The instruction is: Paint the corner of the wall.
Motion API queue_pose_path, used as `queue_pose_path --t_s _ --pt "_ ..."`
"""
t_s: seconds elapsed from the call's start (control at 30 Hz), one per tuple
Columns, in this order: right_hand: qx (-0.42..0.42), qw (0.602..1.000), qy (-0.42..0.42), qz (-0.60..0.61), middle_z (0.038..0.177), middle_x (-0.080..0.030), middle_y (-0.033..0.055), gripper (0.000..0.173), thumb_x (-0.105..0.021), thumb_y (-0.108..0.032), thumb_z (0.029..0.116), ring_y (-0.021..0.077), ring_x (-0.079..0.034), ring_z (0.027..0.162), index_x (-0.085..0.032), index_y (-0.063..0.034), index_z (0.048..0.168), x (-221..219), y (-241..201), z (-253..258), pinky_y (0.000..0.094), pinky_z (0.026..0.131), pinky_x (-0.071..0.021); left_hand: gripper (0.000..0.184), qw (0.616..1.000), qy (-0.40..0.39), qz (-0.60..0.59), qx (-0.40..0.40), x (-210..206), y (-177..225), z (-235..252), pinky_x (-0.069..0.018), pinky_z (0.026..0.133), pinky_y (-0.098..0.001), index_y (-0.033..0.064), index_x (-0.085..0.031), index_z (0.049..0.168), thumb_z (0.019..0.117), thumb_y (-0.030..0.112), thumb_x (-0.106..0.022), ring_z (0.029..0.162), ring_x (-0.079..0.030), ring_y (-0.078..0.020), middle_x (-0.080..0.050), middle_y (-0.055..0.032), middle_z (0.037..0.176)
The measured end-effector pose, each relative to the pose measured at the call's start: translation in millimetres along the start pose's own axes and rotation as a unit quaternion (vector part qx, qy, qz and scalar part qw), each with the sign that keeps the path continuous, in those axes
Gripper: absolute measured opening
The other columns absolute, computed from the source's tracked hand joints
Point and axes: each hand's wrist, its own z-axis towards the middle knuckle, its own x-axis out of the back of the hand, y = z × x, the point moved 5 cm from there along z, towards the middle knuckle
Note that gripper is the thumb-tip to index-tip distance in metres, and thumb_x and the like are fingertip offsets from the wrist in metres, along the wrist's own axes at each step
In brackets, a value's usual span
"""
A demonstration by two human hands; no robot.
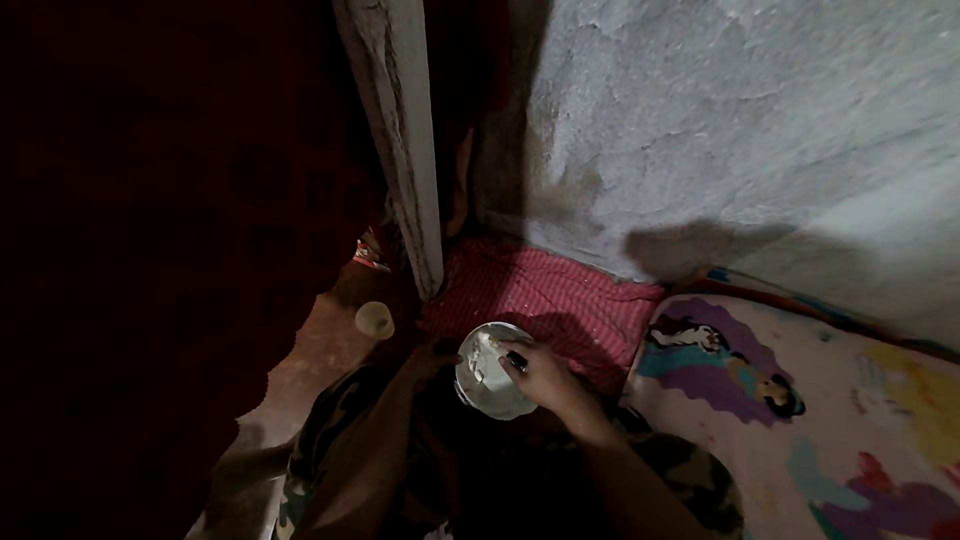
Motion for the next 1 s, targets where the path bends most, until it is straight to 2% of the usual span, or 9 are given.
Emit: queue_pose_path --t_s 0.13,0.33,0.5,0.6,0.7,0.8,0.93,1.0 --pt "0.096 0.995 0.013 -0.029 0.125 -0.069 0.0182 0.038 -0.056 -0.023 0.1031 0.0302 -0.068 0.113 -0.066 -0.0056 0.135 -1.9 1.5 -5.0 0.046 0.101 -0.0525 0.068 1.0 -0.02 -0.006 -0.023 -0.8 -0.7 3.5 -0.0616 0.082 -0.0427 0.0073 -0.045 0.149 0.0883 0.006 -0.077 0.105 -0.069 -0.0271 -0.062 -0.0169 0.132" --pt "0.154 0.981 -0.111 -0.038 0.129 -0.065 0.0168 0.038 -0.062 -0.011 0.0988 0.0296 -0.063 0.118 -0.065 -0.0088 0.137 -5.1 -8.0 -13.5 0.044 0.105 -0.05 0.071 0.998 -0.023 -0.027 -0.052 -1.2 6.5 -0.4 -0.0621 0.077 -0.0403 0.011 -0.042 0.151 0.0888 0.002 -0.075 0.1 -0.071 -0.0253 -0.064 -0.0147 0.132" --pt "0.124 0.963 -0.238 -0.038 0.133 -0.061 0.0173 0.04 -0.065 -0.005 0.0953 0.0319 -0.062 0.118 -0.067 -0.0106 0.135 -21.5 -17.0 -26.9 0.0483 0.103 -0.0505 0.076 0.997 -0.006 -0.012 -0.072 6.1 8.0 2.6 -0.0614 0.084 -0.0395 0.0076 -0.039 0.153 0.0873 0.003 -0.078 0.107 -0.069 -0.0241 -0.063 -0.0174 0.132" --pt "0.107 0.957 -0.264 -0.048 0.137 -0.059 0.0172 0.042 -0.065 -0.002 0.0936 0.032 -0.06 0.121 -0.068 -0.0123 0.134 -16.3 -11.6 -31.2 0.049 0.105 -0.0494 0.072 0.997 -0.003 -0.017 -0.072 9.1 8.2 3.6 -0.0607 0.086 -0.039 0.0099 -0.045 0.15 0.0866 0.003 -0.078 0.108 -0.068 -0.0237 -0.062 -0.0171 0.133" --pt "0.089 0.963 -0.252 -0.039 0.132 -0.064 0.0168 0.035 -0.065 -0.007 0.0968 0.031 -0.061 0.123 -0.07 -0.0124 0.131 -2.7 6.0 -31.5 0.0488 0.108 -0.0468 0.069 0.998 -0.003 -0.007 -0.065 9.6 11.3 2.7 -0.0604 0.085 -0.0392 0.01 -0.045 0.15 0.0888 0.004 -0.076 0.109 -0.068 -0.0238 -0.061 -0.0167 0.134" --pt "0.071 0.981 -0.181 -0.001 0.127 -0.069 0.0136 0.031 -0.065 -0.013 0.0986 0.0276 -0.064 0.119 -0.072 -0.0144 0.129 18.3 24.1 -30.5 0.0506 0.106 -0.0489 0.066 0.998 0.003 0.004 -0.067 9.6 11.0 5.4 -0.06 0.087 -0.0387 0.01 -0.047 0.149 0.0891 0.005 -0.076 0.111 -0.067 -0.0223 -0.062 -0.0153 0.135" --pt "0.076 0.994 -0.055 0.057 0.125 -0.068 0.0146 0.034 -0.063 -0.012 0.0993 0.0221 -0.066 0.112 -0.069 -0.011 0.132 34.7 30.8 -22.6 0.0392 0.101 -0.0524 0.06 0.998 0.015 0.008 -0.064 11.2 8.9 6.9 -0.0585 0.089 -0.0395 0.0107 -0.052 0.145 0.0896 0.01 -0.077 0.112 -0.066 -0.0218 -0.063 -0.0141 0.133" --pt "0.053 0.998 -0.019 0.038 0.128 -0.067 0.0141 0.036 -0.062 -0.014 0.1003 0.0228 -0.066 0.113 -0.067 -0.0133 0.136 28.5 31.9 -14.8 0.0396 0.102 -0.0524 0.06 0.998 0.016 -0.001 -0.068 11.5 8.1 8.5 -0.0578 0.09 -0.0391 0.0104 -0.053 0.144 0.0893 0.009 -0.077 0.113 -0.066 -0.0209 -0.063 -0.0134 0.132"
